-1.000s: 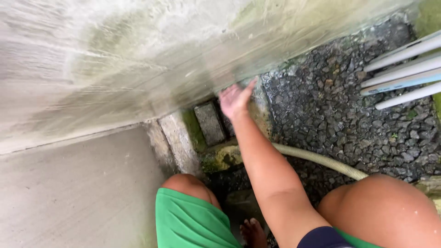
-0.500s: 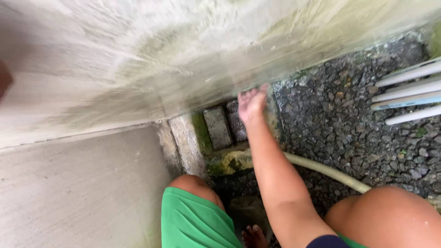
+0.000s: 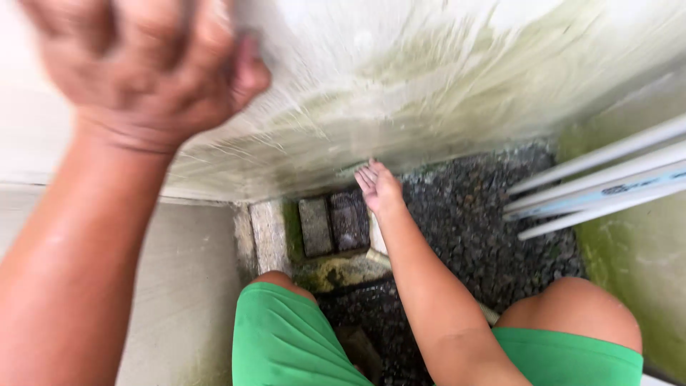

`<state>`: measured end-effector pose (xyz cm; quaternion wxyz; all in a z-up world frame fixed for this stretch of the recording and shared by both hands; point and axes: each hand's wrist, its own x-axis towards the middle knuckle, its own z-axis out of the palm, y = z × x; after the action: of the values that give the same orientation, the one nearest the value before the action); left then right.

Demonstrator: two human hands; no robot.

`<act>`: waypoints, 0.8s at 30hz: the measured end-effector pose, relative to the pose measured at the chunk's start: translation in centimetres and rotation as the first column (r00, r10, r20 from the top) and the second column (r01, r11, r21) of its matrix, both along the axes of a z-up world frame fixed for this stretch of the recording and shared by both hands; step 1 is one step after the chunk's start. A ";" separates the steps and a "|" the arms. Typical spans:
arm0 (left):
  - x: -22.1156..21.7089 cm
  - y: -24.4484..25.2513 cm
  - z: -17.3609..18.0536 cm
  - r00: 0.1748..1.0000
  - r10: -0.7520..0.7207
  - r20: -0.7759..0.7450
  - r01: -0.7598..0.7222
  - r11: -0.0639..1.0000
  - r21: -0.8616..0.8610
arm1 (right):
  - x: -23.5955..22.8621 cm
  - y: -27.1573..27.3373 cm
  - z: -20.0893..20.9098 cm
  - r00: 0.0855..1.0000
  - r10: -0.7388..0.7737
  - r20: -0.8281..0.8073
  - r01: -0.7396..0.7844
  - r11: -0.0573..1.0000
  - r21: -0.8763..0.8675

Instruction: Scrubbing moss and dirt off a concrete wall with a sponge and rinsing it with a water hose.

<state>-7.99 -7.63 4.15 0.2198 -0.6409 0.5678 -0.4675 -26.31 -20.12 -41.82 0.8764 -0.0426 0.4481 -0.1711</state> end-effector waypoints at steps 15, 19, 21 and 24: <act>-3.2 -3.4 1.6 0.949 -0.315 0.001 0.313 0.941 -0.127 | -8.5 -4.1 13.0 0.939 0.331 0.090 -0.301 0.921 -0.250; -3.5 -4.1 2.3 0.940 -0.341 -0.030 0.332 0.930 -0.155 | -12.4 -7.0 18.0 0.917 0.345 0.199 -0.251 0.888 -0.385; -4.6 -4.5 2.4 0.946 -0.319 -0.047 0.306 0.934 -0.186 | -13.7 -8.4 18.9 0.917 0.341 0.209 -0.235 0.883 -0.407; -6.4 -4.7 1.7 0.965 -0.231 -0.128 0.199 0.954 -0.222 | -16.4 -9.1 21.1 0.920 0.339 0.194 -0.235 0.878 -0.417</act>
<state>-14.40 -12.37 5.85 0.0556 -0.6283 0.5976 -0.4951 -42.73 -29.24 -20.73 0.9177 -0.2576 0.2745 -0.1270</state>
